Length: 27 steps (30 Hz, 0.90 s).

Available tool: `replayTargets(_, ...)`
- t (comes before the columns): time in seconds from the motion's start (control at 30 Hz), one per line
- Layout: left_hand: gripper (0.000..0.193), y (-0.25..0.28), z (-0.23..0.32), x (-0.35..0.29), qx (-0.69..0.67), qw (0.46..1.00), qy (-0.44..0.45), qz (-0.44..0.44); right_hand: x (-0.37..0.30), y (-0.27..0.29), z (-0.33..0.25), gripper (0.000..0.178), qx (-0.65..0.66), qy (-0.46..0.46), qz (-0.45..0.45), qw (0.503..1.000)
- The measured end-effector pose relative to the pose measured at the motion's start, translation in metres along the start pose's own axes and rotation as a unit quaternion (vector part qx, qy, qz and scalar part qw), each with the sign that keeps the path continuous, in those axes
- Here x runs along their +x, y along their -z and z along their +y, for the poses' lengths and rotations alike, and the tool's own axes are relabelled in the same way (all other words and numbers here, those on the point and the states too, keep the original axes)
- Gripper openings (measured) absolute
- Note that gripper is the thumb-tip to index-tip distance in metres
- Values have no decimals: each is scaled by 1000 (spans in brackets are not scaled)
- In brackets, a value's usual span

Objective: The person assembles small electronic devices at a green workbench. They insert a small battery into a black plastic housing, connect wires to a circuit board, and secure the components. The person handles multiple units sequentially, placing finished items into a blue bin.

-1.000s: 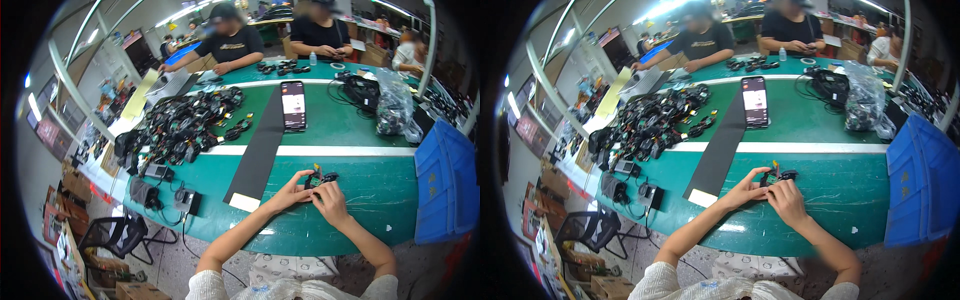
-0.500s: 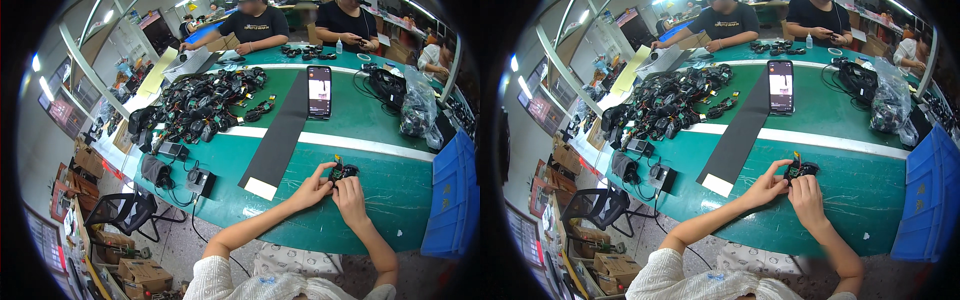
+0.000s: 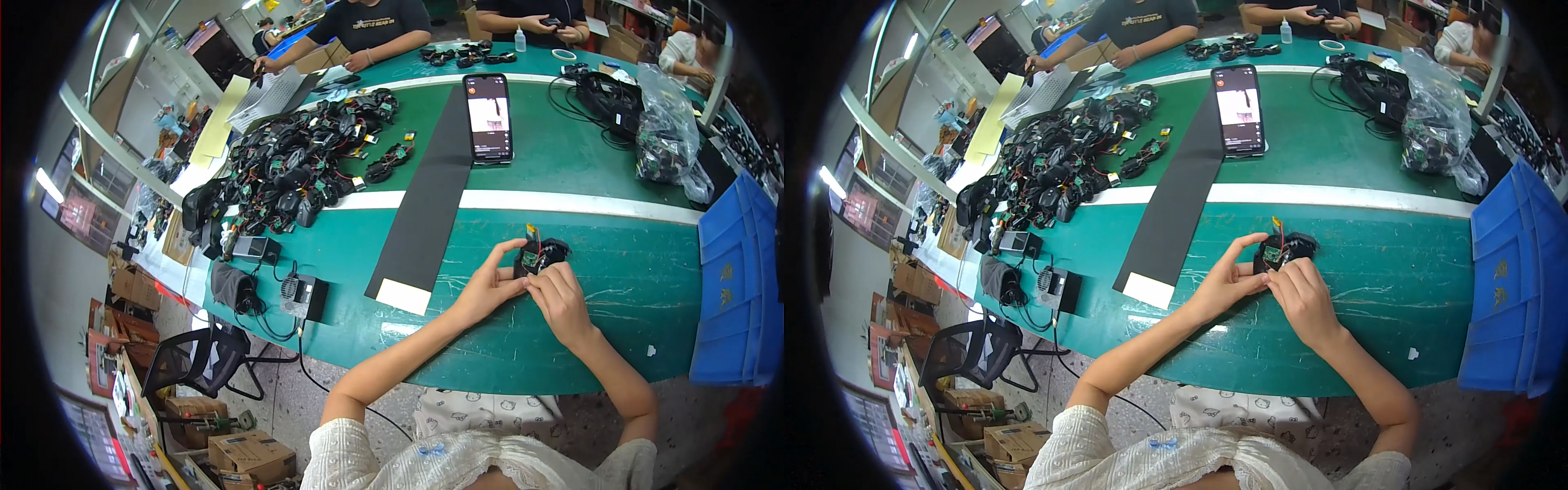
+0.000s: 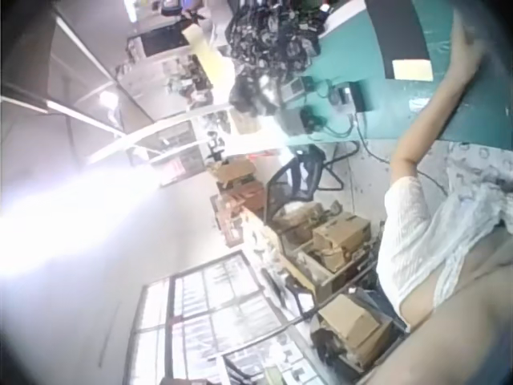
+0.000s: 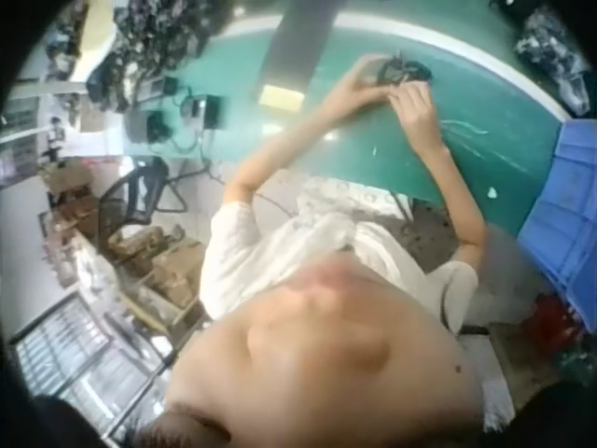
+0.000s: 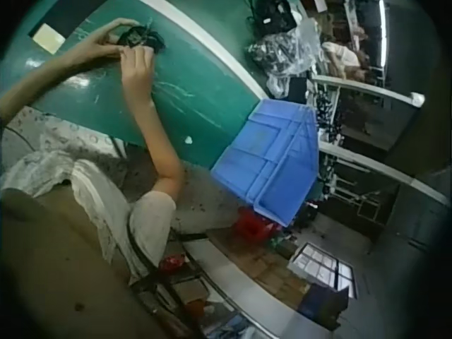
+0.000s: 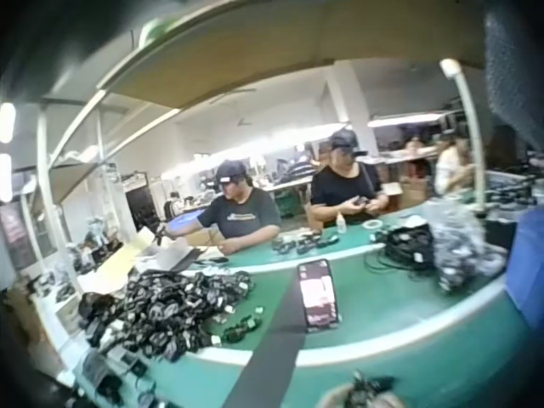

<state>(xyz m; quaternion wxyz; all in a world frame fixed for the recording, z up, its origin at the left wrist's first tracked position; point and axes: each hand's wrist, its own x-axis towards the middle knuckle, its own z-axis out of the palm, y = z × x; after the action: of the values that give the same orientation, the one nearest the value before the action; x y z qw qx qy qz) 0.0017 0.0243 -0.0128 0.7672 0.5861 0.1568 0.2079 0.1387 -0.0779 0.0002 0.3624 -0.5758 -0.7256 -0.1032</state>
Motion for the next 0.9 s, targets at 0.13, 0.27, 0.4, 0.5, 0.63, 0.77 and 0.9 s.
replayTargets(0.13,57,2,4,2,-57,998,35,-1,1,-1,6,15,50,-5,25,998)
replayTargets(0.27,58,5,7,3,-105,992,67,-6,2,-2,7,14,71,-12,39,997)
replayTargets(0.4,57,7,7,3,-114,990,77,-6,1,-2,7,14,74,-6,46,996)
replayTargets(0.5,58,6,9,3,-118,990,80,8,1,-4,7,18,59,16,53,997)
replayTargets(0.63,58,7,16,2,-95,991,87,28,-1,-4,4,31,21,-1,38,999)
replayTargets(0.77,57,6,14,-1,26,998,9,58,1,-3,-3,40,2,-28,-6,1000)
replayTargets(0.9,58,8,11,1,295,938,-145,108,1,-3,-5,48,29,-59,-25,998)
